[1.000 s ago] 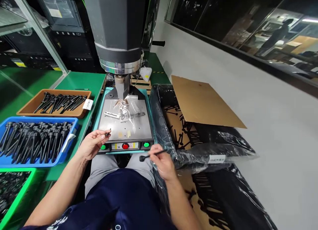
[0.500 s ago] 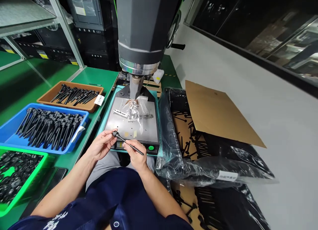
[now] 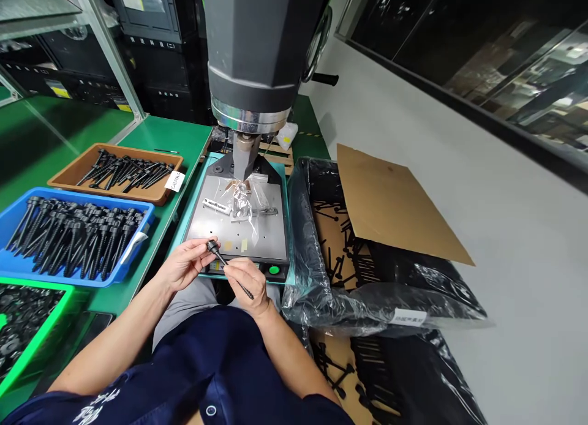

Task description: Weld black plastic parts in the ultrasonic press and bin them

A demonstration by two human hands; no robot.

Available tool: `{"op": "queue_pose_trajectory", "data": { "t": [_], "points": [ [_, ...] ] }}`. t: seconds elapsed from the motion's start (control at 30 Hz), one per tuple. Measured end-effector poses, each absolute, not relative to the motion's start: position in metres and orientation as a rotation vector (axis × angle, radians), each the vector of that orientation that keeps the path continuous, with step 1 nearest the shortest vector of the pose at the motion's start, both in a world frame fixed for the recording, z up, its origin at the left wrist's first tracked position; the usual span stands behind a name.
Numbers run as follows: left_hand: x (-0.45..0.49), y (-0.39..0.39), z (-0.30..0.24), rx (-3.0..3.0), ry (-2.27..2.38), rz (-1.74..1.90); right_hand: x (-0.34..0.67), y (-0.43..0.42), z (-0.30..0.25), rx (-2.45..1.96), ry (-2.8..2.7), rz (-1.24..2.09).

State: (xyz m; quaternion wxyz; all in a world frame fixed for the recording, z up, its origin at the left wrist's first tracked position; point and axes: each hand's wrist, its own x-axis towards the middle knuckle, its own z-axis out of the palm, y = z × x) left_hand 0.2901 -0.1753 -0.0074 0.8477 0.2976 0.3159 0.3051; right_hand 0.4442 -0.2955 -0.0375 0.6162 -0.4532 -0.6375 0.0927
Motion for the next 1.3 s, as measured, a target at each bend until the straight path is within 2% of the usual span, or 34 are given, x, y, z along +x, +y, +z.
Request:
{"op": "queue_pose_trajectory", "data": {
  "t": [0.2, 0.37, 0.63, 0.73, 0.83, 0.9, 0.97, 1.13, 1.3],
  "points": [
    [0.289, -0.173, -0.01, 0.621, 0.672, 0.593, 0.467, -0.293, -0.032, -1.042, -1.75, 0.118],
    [0.287, -0.172, -0.007, 0.636, 0.662, 0.594, 0.464, -0.294, -0.03, -1.001, -1.616, 0.166],
    [0.297, -0.179, -0.011, 0.75, 0.709, 0.747, 0.453, -0.288, -0.048, -0.983, -1.638, 0.006],
    [0.301, -0.177, -0.014, 0.859, 0.778, 0.853, 0.451, -0.286, -0.061, -1.068, -1.513, 0.261],
    [0.302, -0.174, -0.018, 1.042, 0.82, 0.88, 0.451, -0.278, -0.07, -1.142, -1.077, 0.86],
    [0.304, -0.176, -0.021, 1.18, 0.825, 0.841, 0.452, -0.271, -0.069, -1.026, -0.773, 1.305],
    [0.308, -0.18, -0.025, 1.314, 0.817, 0.795, 0.451, -0.264, -0.065, -0.848, -0.602, 1.558],
    [0.313, -0.177, -0.039, 1.577, 0.784, 0.781, 0.445, -0.246, -0.066, -0.8, -0.529, 1.485],
    [0.319, -0.127, -0.03, 1.507, 1.047, 1.122, 0.441, -0.212, -0.087, -1.054, -0.488, 1.29]
  ]
}}
